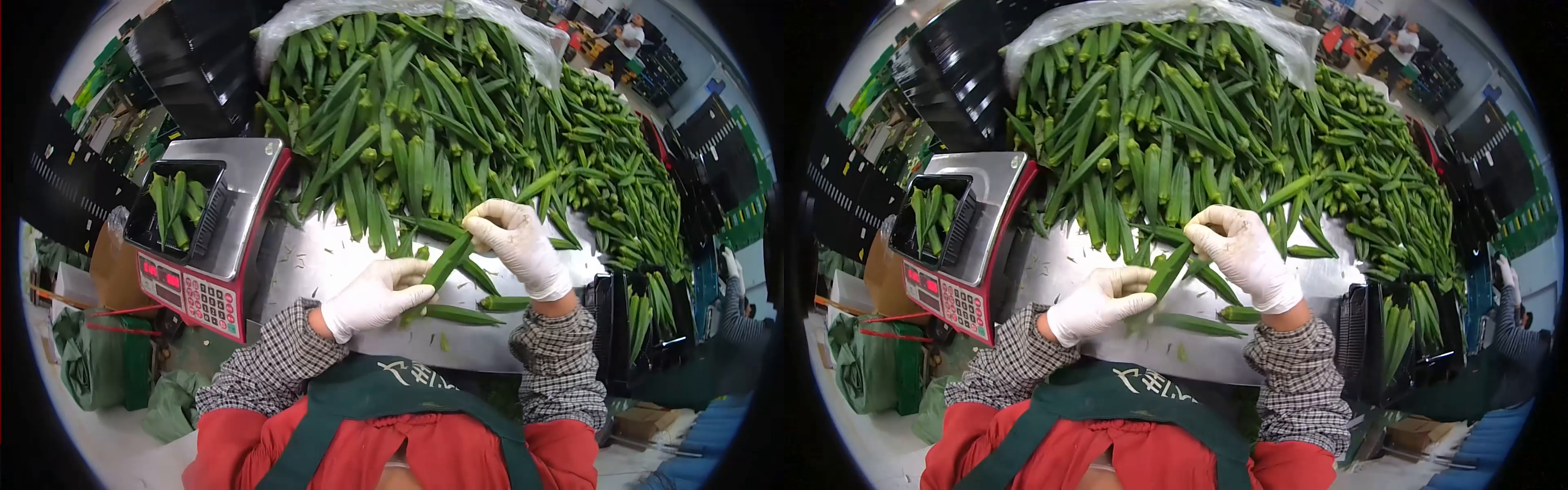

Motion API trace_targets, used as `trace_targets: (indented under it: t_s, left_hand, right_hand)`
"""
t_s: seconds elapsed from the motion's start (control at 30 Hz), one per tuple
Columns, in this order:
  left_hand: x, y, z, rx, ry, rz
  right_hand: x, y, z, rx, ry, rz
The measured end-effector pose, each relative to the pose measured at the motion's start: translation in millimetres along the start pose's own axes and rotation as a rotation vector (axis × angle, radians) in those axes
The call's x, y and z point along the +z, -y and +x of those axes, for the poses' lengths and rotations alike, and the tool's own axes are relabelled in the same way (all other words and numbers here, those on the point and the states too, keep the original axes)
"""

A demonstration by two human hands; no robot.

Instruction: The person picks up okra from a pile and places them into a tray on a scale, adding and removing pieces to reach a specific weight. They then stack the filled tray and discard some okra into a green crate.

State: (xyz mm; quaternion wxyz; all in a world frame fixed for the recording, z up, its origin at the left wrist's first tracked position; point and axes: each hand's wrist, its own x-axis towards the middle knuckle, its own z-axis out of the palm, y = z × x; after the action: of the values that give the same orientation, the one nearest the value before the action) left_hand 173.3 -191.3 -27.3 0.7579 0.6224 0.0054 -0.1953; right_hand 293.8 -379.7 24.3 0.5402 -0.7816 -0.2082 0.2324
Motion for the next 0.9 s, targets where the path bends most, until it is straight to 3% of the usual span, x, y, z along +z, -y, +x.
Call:
trace_targets:
  t_s: [0.13,0.2,0.37,0.67,0.77,0.87,0.9]
  left_hand:
    - [6,15,-2,-0.108,-0.017,-0.162]
    - [7,18,-4,-0.108,-0.057,-0.177]
    - [12,17,-4,-0.095,-0.127,-0.176]
    - [24,22,-4,-0.030,-0.213,-0.055]
    - [37,26,-2,0.066,-0.184,0.028]
    - [47,19,-5,0.057,-0.039,0.271]
    - [46,17,-6,0.068,-0.065,0.295]
  right_hand:
    - [12,-35,-7,0.020,0.007,0.261]
    - [18,-36,-15,0.090,0.013,0.183]
    - [31,-58,-20,0.049,0.093,0.286]
    - [37,-42,-27,0.055,0.086,0.273]
    - [27,-40,-37,0.095,0.092,0.237]
    - [-1,-43,-72,0.049,-0.025,0.025]
    - [-16,-38,-93,-0.025,-0.061,-0.201]
